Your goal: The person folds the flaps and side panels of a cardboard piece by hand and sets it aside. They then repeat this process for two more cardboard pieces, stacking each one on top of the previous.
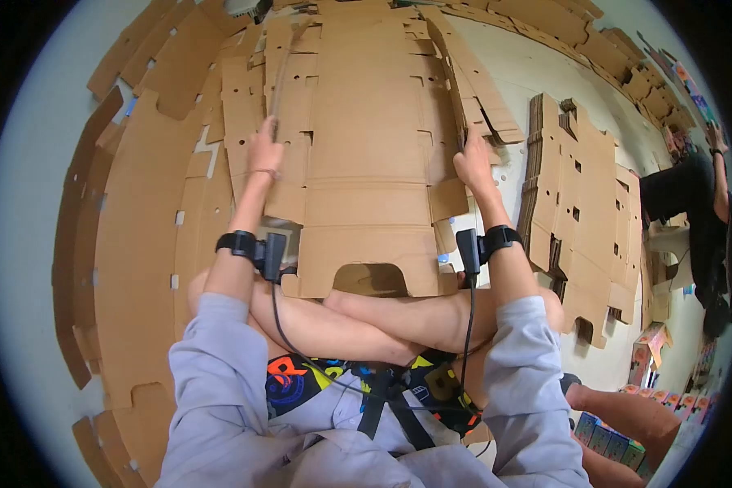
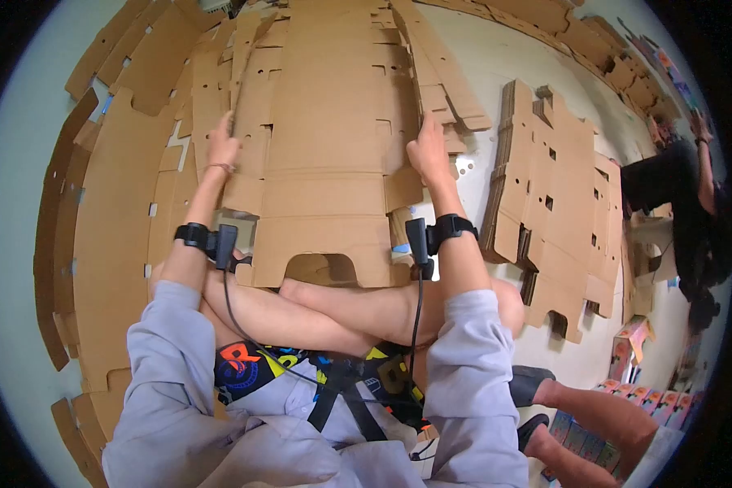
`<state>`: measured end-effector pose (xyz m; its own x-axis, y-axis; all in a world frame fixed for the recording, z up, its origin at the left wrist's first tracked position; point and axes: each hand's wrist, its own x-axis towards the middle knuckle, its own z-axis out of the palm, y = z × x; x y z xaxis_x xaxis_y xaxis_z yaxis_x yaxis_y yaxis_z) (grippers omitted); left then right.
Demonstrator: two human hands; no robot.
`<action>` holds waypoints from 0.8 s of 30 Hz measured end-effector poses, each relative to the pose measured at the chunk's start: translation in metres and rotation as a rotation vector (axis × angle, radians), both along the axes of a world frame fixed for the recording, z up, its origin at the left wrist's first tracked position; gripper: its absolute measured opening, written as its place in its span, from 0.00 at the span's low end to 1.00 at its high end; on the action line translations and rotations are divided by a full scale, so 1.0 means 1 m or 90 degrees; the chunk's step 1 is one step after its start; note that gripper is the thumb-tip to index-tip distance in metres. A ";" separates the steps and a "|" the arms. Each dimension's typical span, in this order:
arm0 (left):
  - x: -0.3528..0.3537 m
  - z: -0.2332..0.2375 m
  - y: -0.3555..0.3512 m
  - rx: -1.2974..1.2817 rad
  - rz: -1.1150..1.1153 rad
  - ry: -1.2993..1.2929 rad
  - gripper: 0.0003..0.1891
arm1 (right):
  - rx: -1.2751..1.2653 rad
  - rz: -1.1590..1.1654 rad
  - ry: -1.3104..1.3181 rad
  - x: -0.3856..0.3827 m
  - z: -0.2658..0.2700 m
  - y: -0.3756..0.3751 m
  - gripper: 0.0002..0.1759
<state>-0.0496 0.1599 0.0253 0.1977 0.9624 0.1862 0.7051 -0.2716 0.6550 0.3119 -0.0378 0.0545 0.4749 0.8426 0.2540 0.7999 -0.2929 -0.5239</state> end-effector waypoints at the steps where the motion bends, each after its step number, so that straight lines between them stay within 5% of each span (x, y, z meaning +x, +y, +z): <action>1: 0.009 -0.015 -0.003 -0.017 0.007 0.036 0.39 | 0.038 0.002 -0.022 -0.005 -0.006 0.001 0.35; 6: 0.036 -0.016 -0.038 -0.031 0.023 0.214 0.37 | -0.056 -0.014 -0.196 -0.040 -0.013 0.009 0.40; 12: 0.051 -0.029 -0.054 0.092 0.077 0.379 0.36 | -0.352 -0.058 -0.337 -0.065 0.002 0.017 0.37; 18: 0.052 -0.036 -0.054 0.152 0.090 0.387 0.35 | -0.394 -0.110 -0.280 -0.089 0.001 0.041 0.40; 21: 0.053 -0.041 -0.056 0.187 0.099 0.394 0.35 | -0.471 -0.179 -0.434 -0.102 -0.005 0.053 0.47; 24: 0.053 -0.042 -0.056 0.201 0.105 0.403 0.35 | -0.447 -0.131 -0.417 -0.092 -0.016 0.062 0.46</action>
<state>0.0033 0.1040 -0.0166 0.2165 0.9084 0.3576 0.9711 -0.2380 0.0165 0.2201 0.0239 0.0386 0.5733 0.8193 -0.0077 0.7684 -0.5343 0.3522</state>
